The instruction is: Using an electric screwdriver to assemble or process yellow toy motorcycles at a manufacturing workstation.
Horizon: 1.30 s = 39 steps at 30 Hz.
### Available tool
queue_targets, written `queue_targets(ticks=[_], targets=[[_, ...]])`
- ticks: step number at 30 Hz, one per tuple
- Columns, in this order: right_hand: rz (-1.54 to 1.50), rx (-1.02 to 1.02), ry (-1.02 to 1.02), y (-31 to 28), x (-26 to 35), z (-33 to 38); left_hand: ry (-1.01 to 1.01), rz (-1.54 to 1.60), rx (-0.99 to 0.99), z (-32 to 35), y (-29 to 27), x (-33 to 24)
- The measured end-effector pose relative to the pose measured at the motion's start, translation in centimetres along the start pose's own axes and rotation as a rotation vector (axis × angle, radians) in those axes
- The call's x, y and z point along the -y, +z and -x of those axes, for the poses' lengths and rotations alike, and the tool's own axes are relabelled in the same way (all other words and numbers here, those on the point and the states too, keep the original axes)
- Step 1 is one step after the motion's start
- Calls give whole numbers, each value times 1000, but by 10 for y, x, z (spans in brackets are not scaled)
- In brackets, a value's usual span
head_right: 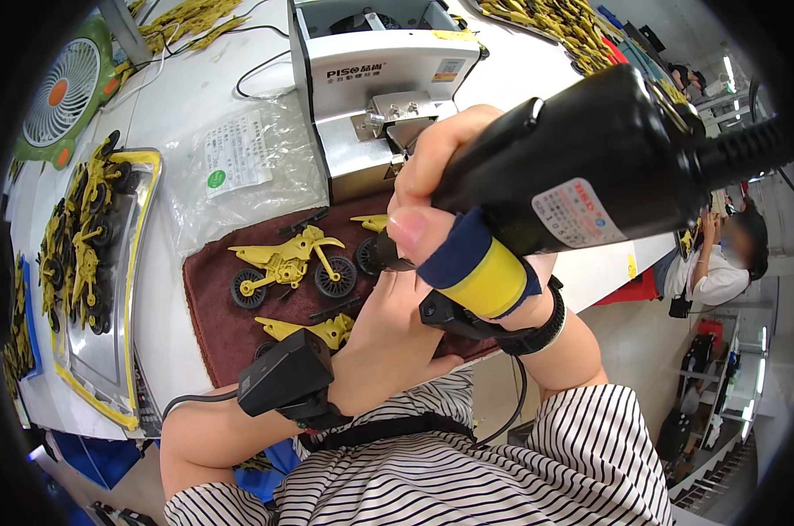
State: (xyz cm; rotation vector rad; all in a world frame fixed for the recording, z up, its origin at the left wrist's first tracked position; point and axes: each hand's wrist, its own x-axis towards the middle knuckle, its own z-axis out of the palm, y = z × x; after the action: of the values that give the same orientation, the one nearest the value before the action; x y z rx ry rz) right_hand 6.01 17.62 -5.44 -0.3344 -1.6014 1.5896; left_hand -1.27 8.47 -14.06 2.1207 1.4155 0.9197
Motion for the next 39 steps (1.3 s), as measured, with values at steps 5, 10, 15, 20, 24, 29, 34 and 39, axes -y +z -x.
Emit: queue_targets(ticks=[5,10,15,20,24,29,34,39], targets=[[35,20,-14,1,0,1,5,34,-11,-1,-2,-1],[-47,-82,-126,4,9,-8,-36,-410,187,-2,-5,1],[-52,-37,-238,-30,56,-28,-15,-391,157,-7,-5,-7],[-4,-101,-242,-27,43,-44,-40,-424,153,-5,-4,-2],[44,-125,-269,-20,32,-51,-29,-454,193,-7,-6,-5],[124,-116,-245,-14,29,-51,-31,-473,198,-6,-6,-4],[101,-76,-179,0,34,-32,-13,-430,169,-7,-8,-4],[113,-111,-197,8,5,-32,-26,-488,239,-9,-11,-6]])
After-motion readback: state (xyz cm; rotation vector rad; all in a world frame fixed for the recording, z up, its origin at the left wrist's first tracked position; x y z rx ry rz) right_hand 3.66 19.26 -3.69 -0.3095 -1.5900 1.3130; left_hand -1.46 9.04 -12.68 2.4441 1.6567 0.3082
